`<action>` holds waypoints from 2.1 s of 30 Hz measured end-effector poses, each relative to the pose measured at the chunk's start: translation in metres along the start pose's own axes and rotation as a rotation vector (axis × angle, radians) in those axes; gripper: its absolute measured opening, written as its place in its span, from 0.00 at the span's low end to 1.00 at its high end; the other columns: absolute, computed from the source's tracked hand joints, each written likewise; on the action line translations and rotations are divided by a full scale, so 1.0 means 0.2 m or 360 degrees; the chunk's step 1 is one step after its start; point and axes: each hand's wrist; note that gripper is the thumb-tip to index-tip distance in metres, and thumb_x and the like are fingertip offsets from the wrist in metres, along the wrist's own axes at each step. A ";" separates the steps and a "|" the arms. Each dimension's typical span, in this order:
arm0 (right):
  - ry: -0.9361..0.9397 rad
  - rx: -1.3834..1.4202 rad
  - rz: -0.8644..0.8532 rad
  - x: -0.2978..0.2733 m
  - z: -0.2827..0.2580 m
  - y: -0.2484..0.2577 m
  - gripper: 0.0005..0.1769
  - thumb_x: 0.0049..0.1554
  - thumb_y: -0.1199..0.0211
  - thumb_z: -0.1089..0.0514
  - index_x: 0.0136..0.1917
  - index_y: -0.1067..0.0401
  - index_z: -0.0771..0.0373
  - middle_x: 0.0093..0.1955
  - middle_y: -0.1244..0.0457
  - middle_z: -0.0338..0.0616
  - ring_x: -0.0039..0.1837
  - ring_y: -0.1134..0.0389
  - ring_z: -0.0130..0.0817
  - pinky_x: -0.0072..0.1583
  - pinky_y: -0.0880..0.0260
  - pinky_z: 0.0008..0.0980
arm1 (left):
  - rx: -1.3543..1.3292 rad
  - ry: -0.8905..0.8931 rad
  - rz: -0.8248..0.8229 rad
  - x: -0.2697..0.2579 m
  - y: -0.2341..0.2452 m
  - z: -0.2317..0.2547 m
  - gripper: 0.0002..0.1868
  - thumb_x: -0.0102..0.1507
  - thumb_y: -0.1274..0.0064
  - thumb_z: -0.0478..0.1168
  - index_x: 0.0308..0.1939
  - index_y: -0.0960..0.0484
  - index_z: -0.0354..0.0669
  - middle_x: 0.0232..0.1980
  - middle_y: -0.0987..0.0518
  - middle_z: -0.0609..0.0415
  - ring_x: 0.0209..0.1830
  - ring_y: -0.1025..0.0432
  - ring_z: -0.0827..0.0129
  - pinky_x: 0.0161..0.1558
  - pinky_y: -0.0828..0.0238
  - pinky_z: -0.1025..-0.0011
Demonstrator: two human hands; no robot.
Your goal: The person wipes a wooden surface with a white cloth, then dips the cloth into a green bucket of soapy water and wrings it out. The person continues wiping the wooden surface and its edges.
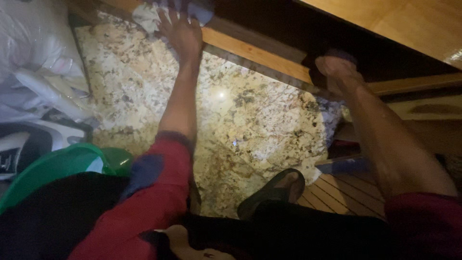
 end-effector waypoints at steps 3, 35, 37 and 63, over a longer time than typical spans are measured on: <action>0.0015 0.0019 0.0016 -0.03 -0.04 0.02 0.22 0.61 0.45 0.45 0.51 0.22 0.66 0.52 0.32 0.68 0.55 0.30 0.64 0.58 0.30 0.56 | 0.0068 0.0045 0.0259 -0.02 -0.21 0.06 0.31 0.60 0.49 0.46 0.64 0.22 0.32 0.74 0.41 0.40 0.77 0.57 0.36 0.68 0.66 0.27; 0.0498 0.0575 0.0206 0.23 -0.67 0.21 0.20 0.58 0.41 0.49 0.54 0.24 0.67 0.54 0.34 0.72 0.56 0.32 0.68 0.58 0.32 0.57 | -0.0411 -0.0336 -0.0001 -0.45 0.03 0.41 0.26 0.64 0.47 0.39 0.65 0.28 0.31 0.64 0.27 0.29 0.68 0.37 0.36 0.69 0.43 0.48; 0.0620 0.0585 0.0124 0.27 -0.82 0.18 0.20 0.58 0.41 0.49 0.54 0.24 0.67 0.54 0.34 0.72 0.56 0.32 0.67 0.58 0.32 0.57 | -0.0569 -0.0176 -0.0114 -0.42 0.05 0.39 0.26 0.67 0.49 0.40 0.67 0.29 0.33 0.65 0.26 0.32 0.67 0.34 0.39 0.68 0.39 0.49; 0.0364 -0.0067 -0.0138 -0.01 -0.27 -0.11 0.20 0.58 0.41 0.50 0.55 0.24 0.67 0.54 0.34 0.71 0.56 0.32 0.66 0.57 0.31 0.56 | -0.0016 -0.0548 -0.0434 0.47 -0.07 -0.36 0.17 0.61 0.49 0.47 0.44 0.16 0.38 0.49 0.18 0.37 0.50 0.24 0.43 0.53 0.28 0.48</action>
Point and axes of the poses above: each hand's wrist, its own x-axis towards the middle knuckle, its own y-axis out of the back of the hand, z = x × y
